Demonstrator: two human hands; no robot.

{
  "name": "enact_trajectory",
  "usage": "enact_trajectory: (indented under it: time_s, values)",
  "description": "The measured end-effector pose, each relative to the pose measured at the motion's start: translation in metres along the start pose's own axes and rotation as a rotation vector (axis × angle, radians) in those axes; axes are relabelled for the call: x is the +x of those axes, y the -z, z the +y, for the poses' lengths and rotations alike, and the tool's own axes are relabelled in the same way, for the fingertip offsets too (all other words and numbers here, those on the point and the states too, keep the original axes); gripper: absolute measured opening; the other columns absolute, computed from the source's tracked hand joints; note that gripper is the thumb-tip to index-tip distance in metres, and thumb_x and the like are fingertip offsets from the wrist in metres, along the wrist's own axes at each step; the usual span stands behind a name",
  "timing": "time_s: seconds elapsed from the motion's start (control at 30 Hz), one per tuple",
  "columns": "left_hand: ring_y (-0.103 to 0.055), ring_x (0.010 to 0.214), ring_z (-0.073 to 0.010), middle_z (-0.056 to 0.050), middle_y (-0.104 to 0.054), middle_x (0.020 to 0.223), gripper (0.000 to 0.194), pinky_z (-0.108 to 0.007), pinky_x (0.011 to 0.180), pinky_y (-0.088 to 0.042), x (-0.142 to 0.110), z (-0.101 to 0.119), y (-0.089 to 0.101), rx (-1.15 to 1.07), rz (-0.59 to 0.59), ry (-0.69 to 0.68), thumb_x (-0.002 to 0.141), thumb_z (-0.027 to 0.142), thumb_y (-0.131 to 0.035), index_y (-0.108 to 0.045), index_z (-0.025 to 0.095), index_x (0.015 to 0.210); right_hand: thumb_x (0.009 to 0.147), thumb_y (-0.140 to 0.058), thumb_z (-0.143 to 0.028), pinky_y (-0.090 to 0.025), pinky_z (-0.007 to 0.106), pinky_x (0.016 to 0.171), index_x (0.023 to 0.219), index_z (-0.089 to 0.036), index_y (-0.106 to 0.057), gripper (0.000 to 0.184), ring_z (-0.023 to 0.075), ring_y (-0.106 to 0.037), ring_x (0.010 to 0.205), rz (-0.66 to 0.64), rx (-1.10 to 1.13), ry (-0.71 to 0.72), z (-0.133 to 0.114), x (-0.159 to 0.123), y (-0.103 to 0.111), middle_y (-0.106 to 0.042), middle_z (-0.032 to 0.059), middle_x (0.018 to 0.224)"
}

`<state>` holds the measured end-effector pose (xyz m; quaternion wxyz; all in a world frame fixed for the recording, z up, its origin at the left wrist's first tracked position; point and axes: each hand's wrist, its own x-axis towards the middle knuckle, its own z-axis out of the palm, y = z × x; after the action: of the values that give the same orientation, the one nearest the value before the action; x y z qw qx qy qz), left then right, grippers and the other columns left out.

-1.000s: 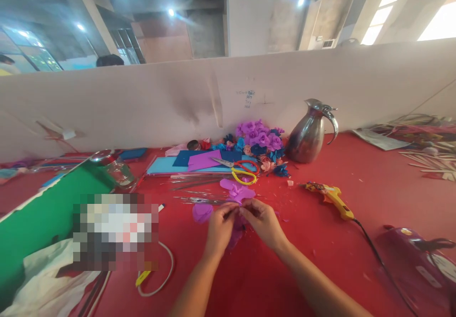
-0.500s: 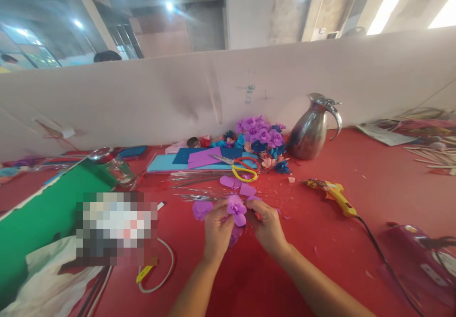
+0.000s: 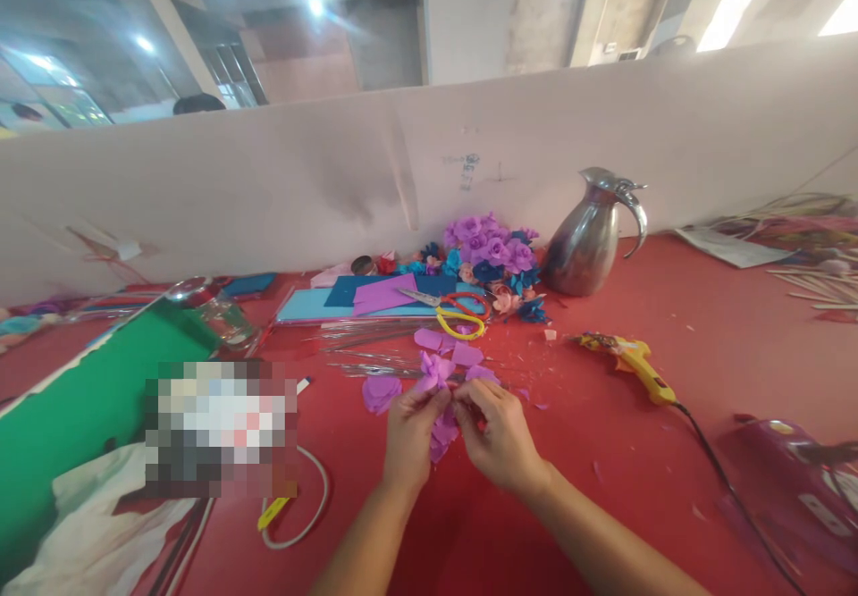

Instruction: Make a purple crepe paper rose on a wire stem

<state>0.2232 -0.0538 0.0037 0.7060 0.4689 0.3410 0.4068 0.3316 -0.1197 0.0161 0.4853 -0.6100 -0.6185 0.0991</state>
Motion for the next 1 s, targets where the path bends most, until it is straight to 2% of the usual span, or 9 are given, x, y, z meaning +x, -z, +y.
enact_trajectory:
  time_s: [0.1, 0.23, 0.33, 0.47, 0.57, 0.67, 0.8, 0.9, 1.0]
  values:
    - [-0.065, 0.070, -0.0189, -0.004, -0.071, 0.069, 0.020, -0.030, 0.070, -0.049, 0.001, 0.001, -0.002, -0.086, -0.015, 0.051, 0.064, 0.033, -0.076, -0.075, 0.016, 0.076, 0.080, -0.047, -0.014, -0.033, 0.024, 0.054, 0.069, -0.022, -0.051, 0.014, 0.0141, -0.048, 0.055, -0.006, 0.033, -0.096, 0.001, 0.000, -0.002, -0.054, 0.0001, 0.061]
    - [-0.066, 0.072, -0.0194, -0.005, -0.073, 0.072, 0.024, -0.028, 0.069, -0.049, 0.002, 0.003, -0.002, -0.024, -0.001, 0.124, 0.065, 0.033, -0.076, -0.075, 0.016, 0.080, 0.079, -0.048, -0.016, -0.032, 0.023, 0.051, 0.069, -0.021, -0.052, 0.013, 0.0134, -0.048, 0.052, -0.023, 0.097, -0.202, 0.004, 0.002, -0.007, -0.055, -0.0014, 0.058]
    - [-0.067, 0.088, -0.0226, -0.007, -0.074, 0.089, 0.029, -0.030, 0.079, -0.049, 0.006, 0.003, 0.004, -0.009, 0.000, 0.105, 0.069, 0.035, -0.073, -0.074, 0.018, 0.093, 0.081, -0.048, -0.019, -0.032, 0.023, 0.049, 0.072, -0.021, -0.056, 0.012, 0.0131, -0.049, 0.049, -0.026, 0.151, -0.240, 0.009, 0.004, -0.008, -0.056, -0.0016, 0.057]
    - [-0.062, 0.106, -0.0248, -0.007, -0.071, 0.109, 0.037, -0.032, 0.091, -0.047, 0.013, 0.002, 0.014, 0.051, 0.126, 0.058, 0.066, 0.038, -0.075, -0.073, 0.021, 0.099, 0.082, -0.048, -0.026, -0.037, 0.023, 0.051, 0.076, -0.019, -0.064, 0.018, 0.0156, -0.056, 0.054, 0.112, 0.146, -0.335, 0.026, 0.019, 0.000, -0.063, 0.0013, 0.060]
    - [-0.066, 0.097, -0.0265, -0.008, -0.074, 0.101, 0.038, -0.034, 0.086, -0.050, 0.016, 0.000, 0.017, 0.064, 0.136, 0.084, 0.060, 0.040, -0.078, -0.075, 0.020, 0.091, 0.080, -0.050, -0.027, -0.036, 0.023, 0.050, 0.073, -0.018, -0.068, 0.021, 0.0163, -0.057, 0.052, 0.185, 0.020, -0.318, 0.042, 0.060, 0.010, -0.063, 0.0015, 0.056]
    - [-0.067, 0.090, -0.0278, -0.008, -0.075, 0.091, 0.036, -0.037, 0.083, -0.051, 0.022, -0.006, 0.019, 0.070, 0.127, 0.064, 0.052, 0.040, -0.081, -0.077, 0.020, 0.082, 0.075, -0.053, -0.022, -0.038, 0.023, 0.053, 0.065, -0.019, -0.068, 0.018, 0.0158, -0.055, 0.054, 0.207, -0.046, -0.251, 0.055, 0.123, 0.019, -0.061, 0.0005, 0.054]
    - [-0.068, 0.084, -0.0289, -0.009, -0.076, 0.082, 0.031, -0.040, 0.083, -0.051, 0.032, -0.017, 0.025, 0.100, 0.133, 0.027, 0.044, 0.038, -0.083, -0.077, 0.023, 0.071, 0.067, -0.058, -0.014, -0.044, 0.025, 0.065, 0.076, -0.019, -0.070, 0.015, 0.0166, -0.059, 0.066, 0.187, -0.018, -0.207, 0.066, 0.182, 0.023, -0.067, 0.0019, 0.069]
    - [-0.067, 0.087, -0.0300, -0.011, -0.075, 0.085, 0.033, -0.041, 0.084, -0.050, 0.033, -0.017, 0.028, 0.067, 0.149, 0.017, 0.049, 0.040, -0.081, -0.077, 0.020, 0.075, 0.070, -0.055, -0.015, -0.046, 0.029, 0.074, 0.092, -0.019, -0.070, 0.027, 0.0179, -0.062, 0.078, 0.168, 0.019, -0.205, 0.069, 0.175, 0.021, -0.069, 0.0051, 0.089]
    - [-0.066, 0.095, -0.0275, -0.010, -0.074, 0.098, 0.034, -0.038, 0.085, -0.050, 0.025, -0.009, 0.023, 0.019, 0.127, 0.040, 0.060, 0.037, -0.076, -0.075, 0.019, 0.088, 0.075, -0.052, -0.020, -0.048, 0.029, 0.068, 0.091, -0.020, -0.070, 0.024, 0.0181, -0.063, 0.071, 0.086, 0.067, -0.238, 0.064, 0.127, 0.011, -0.069, 0.0035, 0.079]
